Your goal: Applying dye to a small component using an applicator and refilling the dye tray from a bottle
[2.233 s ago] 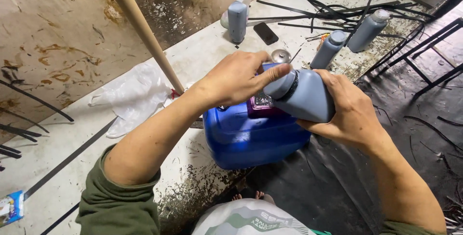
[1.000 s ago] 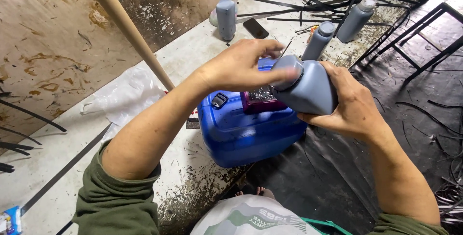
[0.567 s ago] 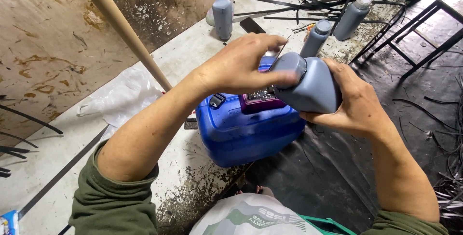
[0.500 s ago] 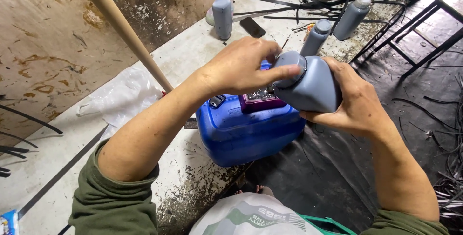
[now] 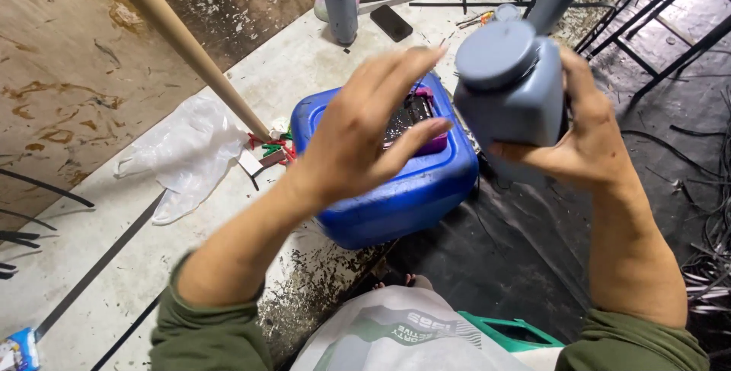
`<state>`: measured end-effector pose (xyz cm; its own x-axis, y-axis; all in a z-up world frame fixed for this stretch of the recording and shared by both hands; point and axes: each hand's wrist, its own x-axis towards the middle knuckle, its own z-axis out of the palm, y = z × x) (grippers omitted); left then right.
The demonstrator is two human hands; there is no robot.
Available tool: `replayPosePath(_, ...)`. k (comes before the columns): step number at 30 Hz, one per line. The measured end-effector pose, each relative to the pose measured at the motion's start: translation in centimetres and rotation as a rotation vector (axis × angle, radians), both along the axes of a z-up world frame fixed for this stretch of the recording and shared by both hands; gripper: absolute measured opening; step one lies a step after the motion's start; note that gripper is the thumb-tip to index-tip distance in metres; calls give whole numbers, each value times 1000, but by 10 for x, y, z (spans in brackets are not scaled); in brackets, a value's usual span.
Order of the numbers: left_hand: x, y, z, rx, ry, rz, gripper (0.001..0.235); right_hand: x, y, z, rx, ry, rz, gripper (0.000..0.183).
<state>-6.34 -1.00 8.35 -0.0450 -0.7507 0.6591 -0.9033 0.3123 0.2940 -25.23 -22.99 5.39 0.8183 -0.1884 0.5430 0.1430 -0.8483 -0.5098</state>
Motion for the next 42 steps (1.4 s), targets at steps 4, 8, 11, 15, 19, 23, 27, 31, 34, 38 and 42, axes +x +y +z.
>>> replayPosePath(4, -33, 14, -51, -135, 159, 112, 23, -2, -6, 0, 152, -147, 7, 102)
replayPosePath(8, -55, 13, -91, -141, 341, 237, 4, -3, -26, -10, 220, -330, 13, 91)
replayPosePath(11, -63, 8, -113, -134, 380, 295, 6, -13, -89, -92, 384, -392, -86, 127)
replayPosePath(15, -72, 2, -128, -165, 387, 369, 7, 43, -86, -60, 340, -530, 76, 89)
replayPosePath(19, -81, -7, -135, -209, 359, 465, 10, 95, -141, -120, 471, -499, 103, 103)
replayPosePath(23, -96, -27, -144, -284, 333, 636, 13, 164, -195, -167, 561, -487, 41, 108)
replayPosePath(27, -104, -48, -155, -322, 232, 817, 18, 230, -244, -206, 553, -433, -50, 102)
replayPosePath(31, -112, -63, -164, -376, 186, 1025, 23, 284, -282, -256, 553, -345, -185, 103)
replayPosePath(34, -116, -77, -177, -442, 132, 1177, 24, 322, -308, -304, 572, -333, -202, 102)
replayPosePath(38, -121, -84, -194, -454, 116, 1378, 28, 351, -319, -346, 585, -296, -258, 104)
replayPosePath(42, -127, -74, -215, -353, 67, 1476, 25, 369, -327, -379, 627, -266, -226, 98)
